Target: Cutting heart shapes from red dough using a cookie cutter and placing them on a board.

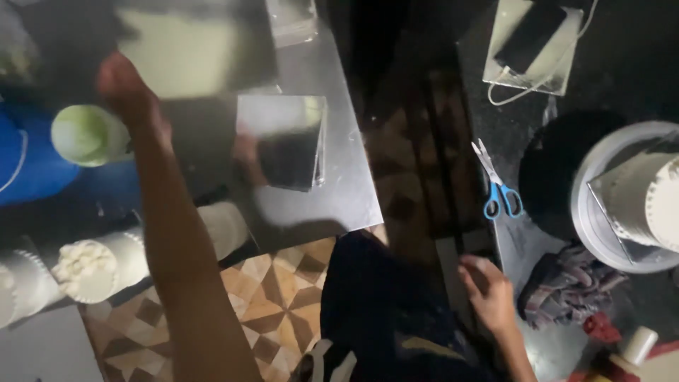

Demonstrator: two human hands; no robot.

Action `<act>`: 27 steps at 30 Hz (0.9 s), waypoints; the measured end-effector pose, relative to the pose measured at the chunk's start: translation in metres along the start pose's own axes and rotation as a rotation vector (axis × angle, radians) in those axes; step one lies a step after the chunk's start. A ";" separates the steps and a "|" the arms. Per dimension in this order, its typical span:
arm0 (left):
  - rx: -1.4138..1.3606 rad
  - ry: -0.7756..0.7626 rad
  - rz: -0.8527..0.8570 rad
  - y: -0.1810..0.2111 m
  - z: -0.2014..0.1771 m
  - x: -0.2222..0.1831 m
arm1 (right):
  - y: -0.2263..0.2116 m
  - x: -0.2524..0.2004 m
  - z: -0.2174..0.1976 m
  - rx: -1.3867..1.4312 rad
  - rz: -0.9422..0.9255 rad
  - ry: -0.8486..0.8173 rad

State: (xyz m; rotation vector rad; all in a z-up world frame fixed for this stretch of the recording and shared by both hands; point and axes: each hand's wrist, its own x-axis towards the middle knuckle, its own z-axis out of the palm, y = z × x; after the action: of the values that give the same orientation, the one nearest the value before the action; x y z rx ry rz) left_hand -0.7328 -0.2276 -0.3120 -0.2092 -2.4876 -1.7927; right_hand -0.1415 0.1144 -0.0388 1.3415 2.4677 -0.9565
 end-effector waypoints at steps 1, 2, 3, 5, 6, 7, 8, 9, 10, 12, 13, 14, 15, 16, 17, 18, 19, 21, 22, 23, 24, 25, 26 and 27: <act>-0.017 0.028 -0.035 0.007 -0.008 -0.018 | -0.013 0.016 0.012 0.004 -0.008 -0.009; -0.035 0.056 -0.069 0.015 -0.014 -0.035 | -0.027 0.032 0.025 0.135 -0.064 -0.025; -0.058 0.082 -0.104 0.023 -0.012 -0.042 | -0.041 0.047 0.036 0.265 -0.116 -0.037; -0.230 -0.035 -0.277 0.086 -0.035 -0.151 | -0.080 0.079 0.060 0.458 -0.214 -0.046; -0.408 -0.169 -0.440 0.130 -0.026 -0.196 | -0.102 0.098 0.071 0.647 -0.310 -0.054; -0.414 -0.169 -0.431 0.137 -0.029 -0.235 | -0.132 0.109 0.068 0.647 -0.318 -0.047; -0.423 -0.282 -0.470 0.148 -0.033 -0.276 | -0.161 0.120 0.065 0.519 -0.484 0.075; -0.433 -0.398 -0.516 0.164 -0.039 -0.320 | -0.188 0.129 0.061 0.379 -0.639 0.197; -0.441 -0.515 -0.560 0.213 -0.032 -0.291 | -0.148 0.141 0.084 0.371 -0.641 0.200; -0.452 -0.747 -0.639 0.329 -0.033 -0.276 | -0.068 0.166 0.132 0.539 -0.306 -0.220; -0.456 -0.743 -0.640 0.326 -0.025 -0.272 | -0.071 0.156 0.141 0.535 -0.308 -0.222; -0.732 -0.889 -0.665 0.323 -0.016 -0.268 | -0.073 0.145 0.150 0.579 -0.231 -0.327; -1.007 -1.035 -0.694 0.321 -0.011 -0.266 | -0.073 0.130 0.160 0.625 -0.142 -0.432; -1.008 -1.033 -0.703 0.313 0.000 -0.272 | -0.078 0.113 0.163 0.623 -0.135 -0.436; -0.847 -0.850 -0.675 0.305 0.014 -0.277 | -0.083 0.101 0.164 0.717 -0.150 -0.442; -0.685 -0.668 -0.645 0.298 0.027 -0.281 | -0.089 0.088 0.165 0.810 -0.165 -0.448; -0.691 -0.653 -0.631 0.297 0.033 -0.281 | -0.091 0.095 0.160 0.803 -0.185 -0.454; -0.749 -0.574 -0.706 0.299 0.037 -0.290 | -0.090 0.089 0.151 0.815 -0.100 -0.373; -0.741 -0.572 -0.723 0.300 0.033 -0.290 | -0.098 0.084 0.146 0.816 -0.084 -0.383; -0.818 -0.557 -0.709 0.301 0.035 -0.288 | -0.105 0.087 0.138 0.767 -0.099 -0.356; -0.894 -0.540 -0.694 0.302 0.038 -0.285 | -0.112 0.089 0.130 0.718 -0.114 -0.330; -0.894 -0.536 -0.691 0.296 0.038 -0.289 | -0.110 0.091 0.132 0.717 -0.119 -0.333; -0.962 -0.558 -0.706 0.291 0.038 -0.292 | -0.109 0.092 0.134 0.716 -0.186 -0.329; -1.029 -0.578 -0.728 0.287 0.036 -0.298 | -0.106 0.090 0.136 0.713 -0.246 -0.329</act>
State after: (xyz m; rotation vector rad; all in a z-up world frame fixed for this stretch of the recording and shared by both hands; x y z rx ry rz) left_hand -0.3945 -0.1255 -0.0940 0.2093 -1.6629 -3.6344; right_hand -0.2982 0.0526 -0.1352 0.9084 2.1380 -2.0618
